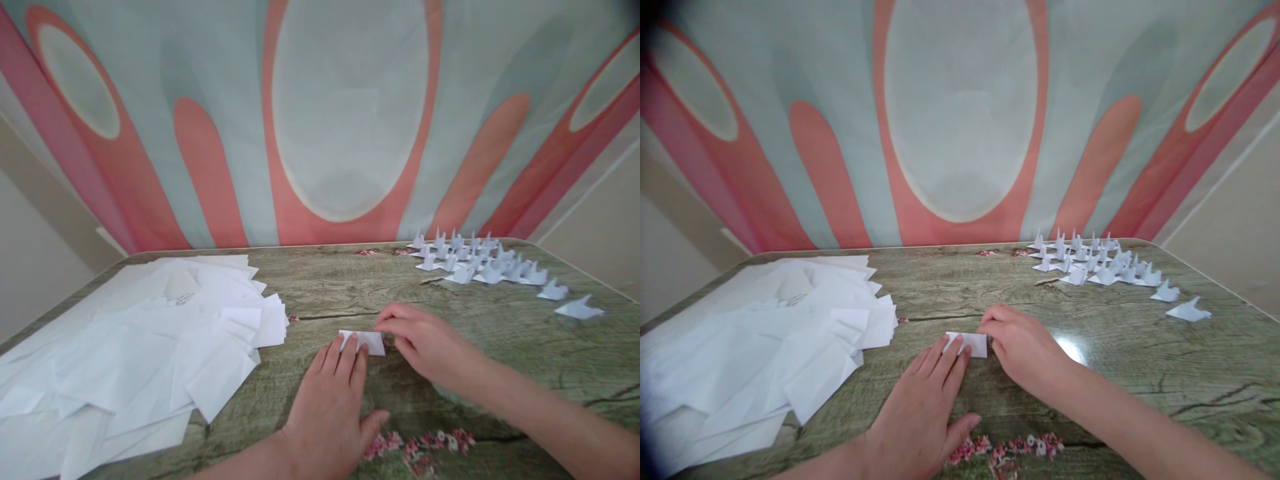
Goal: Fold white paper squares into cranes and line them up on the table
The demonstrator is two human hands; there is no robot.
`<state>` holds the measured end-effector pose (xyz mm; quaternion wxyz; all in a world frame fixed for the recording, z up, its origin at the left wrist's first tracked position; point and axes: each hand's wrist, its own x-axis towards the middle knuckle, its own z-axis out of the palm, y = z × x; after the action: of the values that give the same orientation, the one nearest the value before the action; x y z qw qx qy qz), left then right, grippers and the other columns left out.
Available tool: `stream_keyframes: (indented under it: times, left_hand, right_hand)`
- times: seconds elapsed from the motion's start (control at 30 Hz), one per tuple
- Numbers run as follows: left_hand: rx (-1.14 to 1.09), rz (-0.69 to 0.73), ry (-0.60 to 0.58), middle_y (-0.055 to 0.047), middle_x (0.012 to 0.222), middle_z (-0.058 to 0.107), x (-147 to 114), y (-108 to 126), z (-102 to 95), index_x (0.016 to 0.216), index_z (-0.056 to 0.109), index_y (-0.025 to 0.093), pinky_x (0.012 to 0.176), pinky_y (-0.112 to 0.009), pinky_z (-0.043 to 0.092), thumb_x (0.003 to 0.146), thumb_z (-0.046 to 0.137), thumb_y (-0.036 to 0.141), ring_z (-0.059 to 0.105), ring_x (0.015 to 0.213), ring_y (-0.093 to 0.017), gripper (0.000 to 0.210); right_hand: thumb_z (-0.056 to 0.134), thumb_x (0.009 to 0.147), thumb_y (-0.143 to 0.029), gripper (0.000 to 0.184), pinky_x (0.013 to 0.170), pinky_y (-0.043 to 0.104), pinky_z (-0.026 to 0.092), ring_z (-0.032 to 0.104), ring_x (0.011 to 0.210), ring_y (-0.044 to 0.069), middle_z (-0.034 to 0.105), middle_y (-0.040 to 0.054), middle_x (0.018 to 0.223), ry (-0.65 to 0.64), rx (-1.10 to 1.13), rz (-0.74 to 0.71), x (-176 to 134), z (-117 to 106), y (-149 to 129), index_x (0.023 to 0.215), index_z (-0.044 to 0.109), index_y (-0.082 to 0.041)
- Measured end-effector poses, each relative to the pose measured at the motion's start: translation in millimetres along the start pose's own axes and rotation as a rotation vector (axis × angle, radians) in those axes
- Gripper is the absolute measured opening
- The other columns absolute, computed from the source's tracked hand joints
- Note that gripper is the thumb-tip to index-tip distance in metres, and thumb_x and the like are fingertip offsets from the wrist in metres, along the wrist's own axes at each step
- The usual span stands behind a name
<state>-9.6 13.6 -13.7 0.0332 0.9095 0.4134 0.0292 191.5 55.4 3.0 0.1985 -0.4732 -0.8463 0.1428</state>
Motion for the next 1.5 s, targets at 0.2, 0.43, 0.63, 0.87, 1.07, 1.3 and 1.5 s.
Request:
stream_keyframes:
  times: [0.2,0.43,0.63,0.87,1.07,1.3,1.5]
  left_hand:
    - [-0.008,0.001,-0.009,-0.011,0.144,0.025,1,0,-3.6,0.138,0.028,0.014,0.105,-0.044,0.025,0.086,0.022,0.06,0.022,0.132,-0.03,0.069]
    - [-0.007,0.001,-0.019,-0.01,0.145,0.025,0,1,-4.0,0.138,0.026,0.016,0.105,-0.044,0.024,0.085,0.023,0.061,0.021,0.132,-0.03,0.069]
    - [-0.013,0.011,-0.026,-0.011,0.143,0.028,2,-3,-10.3,0.138,0.027,0.018,0.103,-0.045,0.025,0.083,0.026,0.064,0.024,0.13,-0.029,0.071]
    - [0.005,0.045,-0.025,-0.009,0.136,0.04,9,-11,-18.8,0.131,0.036,0.017,0.1,-0.042,0.029,0.085,0.032,0.058,0.034,0.124,-0.027,0.062]
    - [0.011,0.115,-0.029,-0.01,0.13,0.047,12,-17,-22.5,0.127,0.041,0.014,0.1,-0.04,0.03,0.085,0.039,0.053,0.039,0.12,-0.025,0.057]
    - [-0.033,0.155,-0.032,-0.01,0.123,0.051,15,-22,-29.7,0.121,0.045,0.014,0.099,-0.038,0.033,0.085,0.043,0.048,0.045,0.115,-0.024,0.049]
    - [0.018,0.147,-0.05,-0.014,0.125,0.05,13,-21,-28.6,0.119,0.046,0.011,0.099,-0.04,0.033,0.083,0.046,0.049,0.044,0.116,-0.026,0.052]
  right_hand:
    - [0.043,0.075,0.001,0.029,0.079,0.032,0.045,0.052,0.087,0.018,0.061,0.0059,0.091,-0.001,-0.113,-0.125,-9,12,-14,0.085,0.064,-0.018]
    - [0.044,0.079,-0.004,0.032,0.081,0.037,0.046,0.052,0.093,0.02,0.061,0.0083,0.101,0.103,-0.134,-0.176,-24,30,0,0.103,0.06,-0.017]
    - [0.043,0.079,-0.005,0.033,0.079,0.037,0.046,0.052,0.092,0.021,0.061,0.009,0.101,0.1,-0.16,-0.207,-25,33,5,0.105,0.06,-0.017]
    - [0.048,0.08,-0.008,0.027,0.079,0.036,0.044,0.052,0.09,0.02,0.061,0.0079,0.099,0.082,-0.172,-0.192,-26,33,6,0.103,0.061,-0.017]
    - [0.048,0.081,-0.007,0.029,0.078,0.035,0.042,0.052,0.088,0.019,0.061,0.0072,0.096,0.087,-0.268,-0.228,-25,29,5,0.105,0.059,-0.018]
    - [0.049,0.081,-0.01,0.032,0.078,0.039,0.04,0.052,0.088,0.025,0.06,0.0116,0.095,0.011,-0.509,-0.258,-25,28,-14,0.112,0.053,-0.013]
    - [0.051,0.078,-0.01,0.032,0.076,0.041,0.041,0.053,0.088,0.027,0.06,0.0132,0.093,0.016,-0.581,-0.274,-27,31,-21,0.11,0.054,-0.012]
